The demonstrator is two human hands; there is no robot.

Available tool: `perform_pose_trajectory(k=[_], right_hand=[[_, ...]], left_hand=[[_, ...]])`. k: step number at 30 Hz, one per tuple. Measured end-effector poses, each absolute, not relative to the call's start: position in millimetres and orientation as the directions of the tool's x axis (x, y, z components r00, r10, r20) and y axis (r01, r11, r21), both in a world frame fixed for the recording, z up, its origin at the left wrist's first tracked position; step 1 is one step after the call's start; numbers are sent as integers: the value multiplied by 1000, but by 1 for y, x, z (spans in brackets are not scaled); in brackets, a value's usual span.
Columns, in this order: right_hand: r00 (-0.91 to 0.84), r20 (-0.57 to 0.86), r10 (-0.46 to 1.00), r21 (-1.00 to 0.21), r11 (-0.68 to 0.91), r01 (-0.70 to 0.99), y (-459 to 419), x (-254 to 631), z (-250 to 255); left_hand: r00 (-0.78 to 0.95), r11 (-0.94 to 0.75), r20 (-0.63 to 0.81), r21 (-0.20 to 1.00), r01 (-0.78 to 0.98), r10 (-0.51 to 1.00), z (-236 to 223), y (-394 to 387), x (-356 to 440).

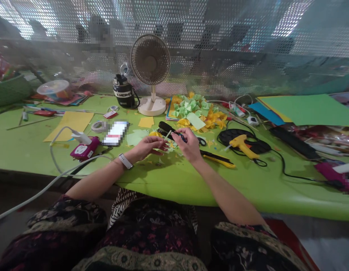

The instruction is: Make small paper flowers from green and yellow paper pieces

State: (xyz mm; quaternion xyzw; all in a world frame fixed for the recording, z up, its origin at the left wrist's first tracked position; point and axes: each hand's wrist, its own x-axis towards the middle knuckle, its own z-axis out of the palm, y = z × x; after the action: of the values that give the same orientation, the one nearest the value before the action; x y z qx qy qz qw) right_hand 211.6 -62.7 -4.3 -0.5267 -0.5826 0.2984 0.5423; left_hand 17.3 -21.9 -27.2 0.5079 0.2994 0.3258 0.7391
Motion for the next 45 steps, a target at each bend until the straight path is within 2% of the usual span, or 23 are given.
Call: perform_pose_trajectory(k=[6,16,21,32,45], right_hand=[[-108,399,910,-710,381,592,-65,213,-7],[-201,456,867,-589,463,663,-63,212,-13],[-239,435,868,-568,471,675,-62,216,-11],[-303,418,857,-603,510,613,-67,213,-2],[-326,414,850,-604,525,599,-67,214,-2]], left_hand=[[521,194,-37,949,-250,853,-25,-16,12],[532,169,-34,964,-208,846,-23,-16,12],[572,154,-19,970,-190,820,-24,-16,11],[522,28,60,987,-159,851,-27,-17,12],[527,11,67,989,-145,847,-22,-21,11]])
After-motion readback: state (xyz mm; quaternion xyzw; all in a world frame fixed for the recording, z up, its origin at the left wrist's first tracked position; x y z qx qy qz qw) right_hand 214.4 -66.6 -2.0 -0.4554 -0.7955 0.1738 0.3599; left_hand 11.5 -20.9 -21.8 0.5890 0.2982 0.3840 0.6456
